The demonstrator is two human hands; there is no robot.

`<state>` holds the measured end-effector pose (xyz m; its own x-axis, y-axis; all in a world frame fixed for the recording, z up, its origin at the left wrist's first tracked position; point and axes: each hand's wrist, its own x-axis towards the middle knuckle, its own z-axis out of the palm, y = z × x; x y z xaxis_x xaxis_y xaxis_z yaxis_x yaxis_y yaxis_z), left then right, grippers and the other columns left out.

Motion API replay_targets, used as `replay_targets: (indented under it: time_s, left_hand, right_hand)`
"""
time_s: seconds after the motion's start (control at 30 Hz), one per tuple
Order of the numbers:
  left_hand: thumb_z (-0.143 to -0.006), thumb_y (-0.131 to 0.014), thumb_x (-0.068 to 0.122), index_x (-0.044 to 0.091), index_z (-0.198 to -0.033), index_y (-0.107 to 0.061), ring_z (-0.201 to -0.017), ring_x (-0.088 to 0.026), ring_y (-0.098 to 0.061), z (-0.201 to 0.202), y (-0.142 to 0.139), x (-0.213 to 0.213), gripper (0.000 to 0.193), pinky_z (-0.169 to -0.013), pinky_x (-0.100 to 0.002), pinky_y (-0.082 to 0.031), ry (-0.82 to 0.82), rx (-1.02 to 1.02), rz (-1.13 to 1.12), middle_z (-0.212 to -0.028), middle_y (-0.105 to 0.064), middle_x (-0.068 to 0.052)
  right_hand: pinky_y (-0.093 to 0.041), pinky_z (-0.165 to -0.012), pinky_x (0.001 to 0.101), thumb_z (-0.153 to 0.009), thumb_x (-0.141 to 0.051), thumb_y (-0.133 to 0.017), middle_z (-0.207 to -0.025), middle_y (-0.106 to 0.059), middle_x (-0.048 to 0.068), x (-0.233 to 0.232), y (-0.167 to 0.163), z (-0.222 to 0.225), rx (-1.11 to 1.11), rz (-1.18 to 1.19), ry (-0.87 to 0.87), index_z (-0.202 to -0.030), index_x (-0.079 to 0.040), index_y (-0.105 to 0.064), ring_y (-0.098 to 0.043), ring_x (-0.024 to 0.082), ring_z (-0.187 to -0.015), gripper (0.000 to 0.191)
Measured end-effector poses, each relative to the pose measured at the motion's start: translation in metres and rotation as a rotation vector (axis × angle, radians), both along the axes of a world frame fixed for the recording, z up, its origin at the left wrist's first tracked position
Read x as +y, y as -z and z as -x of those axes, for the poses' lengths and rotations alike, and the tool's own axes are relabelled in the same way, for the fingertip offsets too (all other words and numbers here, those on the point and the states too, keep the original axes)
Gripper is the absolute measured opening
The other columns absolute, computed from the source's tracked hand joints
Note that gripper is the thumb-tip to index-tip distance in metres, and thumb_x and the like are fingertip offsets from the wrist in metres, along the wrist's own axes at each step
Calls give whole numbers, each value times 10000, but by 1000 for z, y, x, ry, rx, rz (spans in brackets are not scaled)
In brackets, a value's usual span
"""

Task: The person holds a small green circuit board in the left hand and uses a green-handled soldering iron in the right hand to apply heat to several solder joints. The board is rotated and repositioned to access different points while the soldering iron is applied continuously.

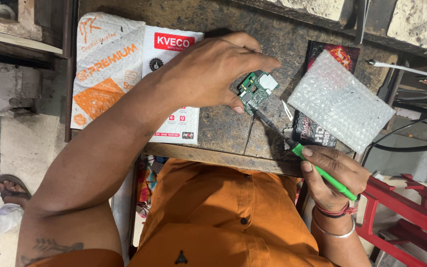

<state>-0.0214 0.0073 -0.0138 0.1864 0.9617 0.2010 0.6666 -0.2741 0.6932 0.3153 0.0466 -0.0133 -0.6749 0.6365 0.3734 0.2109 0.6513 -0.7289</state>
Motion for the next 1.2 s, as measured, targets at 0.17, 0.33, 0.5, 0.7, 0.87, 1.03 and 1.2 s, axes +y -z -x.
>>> replay_targets:
  time_s: [0.17,0.33,0.5,0.7,0.87,1.03,1.2]
  left_hand:
    - [-517,-983,229,156,-1369,-633,-1140,-321,-654,-3,1,2,924,-971,-405,-511,-22,16,9,-1316,-627,-147]
    - [-536,-979,219,160,-1378,-628,-1146,-315,-655,-2,0,1,914,-977,-400,-516,-14,14,26,-1327,-626,-139]
    - [-535,-980,217,156,-1377,-628,-1147,-318,-652,-2,-1,1,915,-980,-401,-515,-8,17,26,-1321,-627,-140]
    - [-537,-978,205,151,-1375,-628,-1152,-318,-650,-1,-2,1,910,-981,-400,-515,-5,4,25,-1319,-631,-140]
    - [-543,-978,202,150,-1377,-625,-1156,-318,-651,-1,-2,1,907,-988,-397,-515,0,-4,33,-1324,-629,-140]
    - [-530,-983,215,158,-1377,-626,-1152,-315,-651,-2,-2,2,920,-988,-398,-511,-3,13,33,-1329,-624,-143]
    - [-531,-979,221,163,-1379,-625,-1144,-306,-659,-3,-2,1,921,-989,-393,-516,-18,25,41,-1336,-621,-139]
  right_hand:
    - [-615,-786,279,-965,-57,-737,-988,-753,168,1,0,0,-9,-14,-12,-1054,21,-741,-771,245,-839,118]
    - [-617,-802,279,-973,-70,-745,-1000,-755,162,1,2,0,0,-15,-14,-1054,15,-743,-773,243,-858,117]
    - [-611,-782,274,-968,-72,-751,-986,-754,161,0,3,-1,-4,-18,27,-1055,21,-743,-768,232,-837,128]
    - [-616,-787,279,-968,-63,-748,-988,-757,159,1,3,-1,-2,-23,2,-1052,15,-744,-773,237,-845,115]
    - [-617,-797,282,-968,-65,-748,-995,-757,158,3,3,-1,-4,-26,-17,-1056,14,-743,-773,238,-856,118]
    - [-615,-790,279,-966,-70,-754,-991,-757,158,2,3,-1,-9,-34,14,-1058,16,-743,-773,234,-851,126]
    - [-612,-785,276,-975,-61,-752,-992,-757,157,1,2,0,-10,-22,3,-1064,15,-744,-771,232,-846,118]
